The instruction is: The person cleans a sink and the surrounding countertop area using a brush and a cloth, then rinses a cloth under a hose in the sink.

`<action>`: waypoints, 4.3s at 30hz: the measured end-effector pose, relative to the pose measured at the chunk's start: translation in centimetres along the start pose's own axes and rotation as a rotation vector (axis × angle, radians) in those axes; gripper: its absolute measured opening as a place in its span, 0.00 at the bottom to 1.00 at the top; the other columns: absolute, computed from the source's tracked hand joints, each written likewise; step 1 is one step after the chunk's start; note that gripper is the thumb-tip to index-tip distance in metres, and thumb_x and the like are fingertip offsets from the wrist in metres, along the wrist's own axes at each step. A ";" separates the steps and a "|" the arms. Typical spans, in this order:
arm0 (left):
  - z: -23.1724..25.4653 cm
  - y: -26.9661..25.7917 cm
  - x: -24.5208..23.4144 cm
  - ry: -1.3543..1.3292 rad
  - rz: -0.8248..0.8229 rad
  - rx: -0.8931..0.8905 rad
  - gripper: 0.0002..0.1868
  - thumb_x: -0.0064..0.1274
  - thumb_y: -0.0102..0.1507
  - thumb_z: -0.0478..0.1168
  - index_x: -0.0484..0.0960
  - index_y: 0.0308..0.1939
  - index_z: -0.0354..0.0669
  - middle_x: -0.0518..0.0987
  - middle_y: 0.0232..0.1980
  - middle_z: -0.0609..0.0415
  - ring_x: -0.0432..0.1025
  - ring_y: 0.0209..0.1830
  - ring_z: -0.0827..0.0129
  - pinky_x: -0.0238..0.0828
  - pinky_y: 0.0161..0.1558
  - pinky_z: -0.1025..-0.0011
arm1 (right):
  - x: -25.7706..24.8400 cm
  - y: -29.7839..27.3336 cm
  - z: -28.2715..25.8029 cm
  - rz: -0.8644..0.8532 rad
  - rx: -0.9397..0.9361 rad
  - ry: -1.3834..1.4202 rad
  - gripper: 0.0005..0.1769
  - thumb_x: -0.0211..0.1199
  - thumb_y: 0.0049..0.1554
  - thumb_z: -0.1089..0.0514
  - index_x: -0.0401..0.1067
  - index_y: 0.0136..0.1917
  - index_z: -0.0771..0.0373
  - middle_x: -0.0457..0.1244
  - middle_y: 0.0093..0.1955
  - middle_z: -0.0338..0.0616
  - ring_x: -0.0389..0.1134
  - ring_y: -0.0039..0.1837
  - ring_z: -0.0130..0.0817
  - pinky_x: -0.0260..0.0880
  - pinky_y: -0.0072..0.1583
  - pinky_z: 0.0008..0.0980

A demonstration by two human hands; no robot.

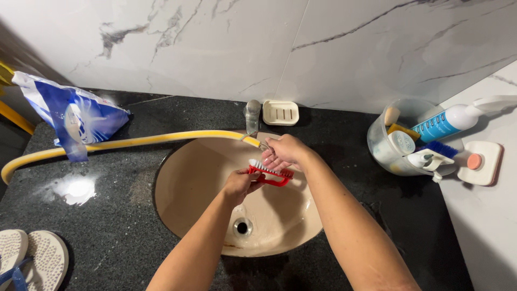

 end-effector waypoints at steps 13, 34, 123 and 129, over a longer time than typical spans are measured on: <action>-1.9 1.9 -1.0 -0.237 0.029 0.051 0.07 0.46 0.63 0.32 0.75 0.43 0.30 0.77 0.44 0.46 0.75 0.43 0.62 0.74 0.50 0.69 | 0.4 -1.0 6.6 0.047 0.250 -0.277 0.25 0.45 0.64 0.45 0.69 0.41 0.69 0.64 0.34 0.49 0.65 0.33 0.36 0.65 0.35 0.34; 3.3 -6.6 -5.6 0.389 0.277 -0.116 0.18 0.46 0.62 0.46 0.80 0.45 0.35 0.82 0.40 0.50 0.76 0.32 0.66 0.76 0.34 0.67 | 8.0 4.9 10.5 0.601 -0.243 -0.472 0.16 0.53 0.56 0.53 0.69 0.56 0.57 0.66 0.48 0.51 0.66 0.51 0.46 0.65 0.54 0.41; 6.1 -3.6 3.2 0.634 0.032 0.480 0.31 0.60 0.54 0.46 0.71 0.56 0.32 0.77 0.51 0.45 0.72 0.51 0.65 0.68 0.54 0.68 | 3.1 2.6 7.5 0.324 -0.107 0.848 0.22 0.48 0.57 0.42 0.73 0.41 0.60 0.66 0.36 0.39 0.65 0.39 0.30 0.66 0.44 0.31; 5.3 -1.8 4.3 0.529 0.048 0.457 0.16 0.52 0.59 0.40 0.80 0.44 0.30 0.83 0.42 0.44 0.75 0.42 0.65 0.71 0.48 0.70 | 2.1 0.5 7.8 0.428 -0.114 0.745 0.25 0.49 0.57 0.39 0.75 0.39 0.61 0.64 0.35 0.39 0.63 0.37 0.29 0.65 0.42 0.31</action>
Point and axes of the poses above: each hand's wrist, its own y-axis towards the middle knuckle, its own x-axis out of the palm, z = x × y, the point moved 5 cm from there along y, towards the middle knuckle
